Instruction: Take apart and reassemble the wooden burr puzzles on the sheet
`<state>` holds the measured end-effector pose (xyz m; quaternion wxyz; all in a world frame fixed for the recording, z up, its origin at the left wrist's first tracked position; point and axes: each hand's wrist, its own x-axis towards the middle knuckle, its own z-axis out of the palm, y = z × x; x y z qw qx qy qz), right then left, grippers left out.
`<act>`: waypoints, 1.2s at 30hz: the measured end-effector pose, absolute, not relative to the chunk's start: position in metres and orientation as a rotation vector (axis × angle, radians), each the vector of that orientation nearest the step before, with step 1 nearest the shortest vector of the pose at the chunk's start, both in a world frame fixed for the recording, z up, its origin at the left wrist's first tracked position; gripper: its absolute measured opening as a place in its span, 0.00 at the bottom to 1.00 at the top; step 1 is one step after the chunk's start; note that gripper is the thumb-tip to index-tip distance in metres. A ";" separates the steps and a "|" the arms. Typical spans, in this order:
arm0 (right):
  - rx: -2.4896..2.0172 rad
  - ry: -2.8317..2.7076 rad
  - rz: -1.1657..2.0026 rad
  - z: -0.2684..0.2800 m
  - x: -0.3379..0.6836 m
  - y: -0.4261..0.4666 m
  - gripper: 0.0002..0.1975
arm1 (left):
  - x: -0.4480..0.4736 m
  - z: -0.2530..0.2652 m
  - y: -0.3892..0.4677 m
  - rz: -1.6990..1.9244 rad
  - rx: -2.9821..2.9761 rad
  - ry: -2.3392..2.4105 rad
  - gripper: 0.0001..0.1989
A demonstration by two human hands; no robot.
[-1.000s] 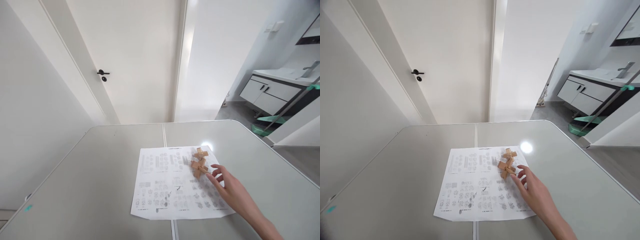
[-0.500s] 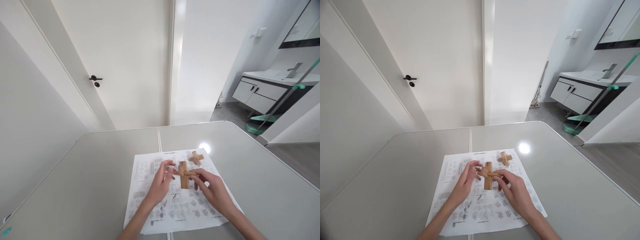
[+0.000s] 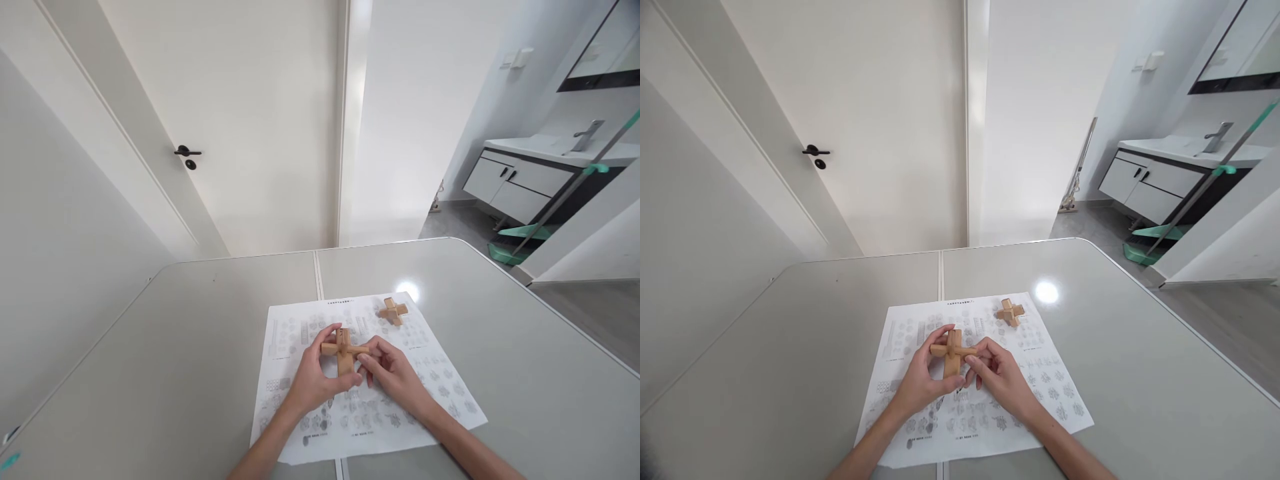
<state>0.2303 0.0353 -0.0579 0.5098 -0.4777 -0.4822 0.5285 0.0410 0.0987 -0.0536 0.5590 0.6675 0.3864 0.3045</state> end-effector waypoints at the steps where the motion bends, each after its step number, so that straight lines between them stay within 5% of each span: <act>1: -1.151 -1.171 1.281 -0.057 0.231 0.036 0.19 | 0.042 -0.055 0.099 0.722 1.571 0.920 0.42; 6: -1.235 -1.270 1.183 -0.059 0.236 0.040 0.18 | 0.041 -0.058 0.102 0.746 1.503 0.919 0.40; 12: -1.559 -1.031 0.475 -0.072 0.265 0.051 0.17 | 0.040 -0.057 0.109 0.838 1.270 0.934 0.36; 25: -1.929 -1.278 0.156 -0.087 0.291 0.060 0.24 | 0.039 -0.061 0.112 0.865 1.295 0.875 0.42; 36: -1.285 -1.679 0.701 -0.068 0.256 0.045 0.14 | 0.042 -0.052 0.098 0.814 1.546 0.890 0.48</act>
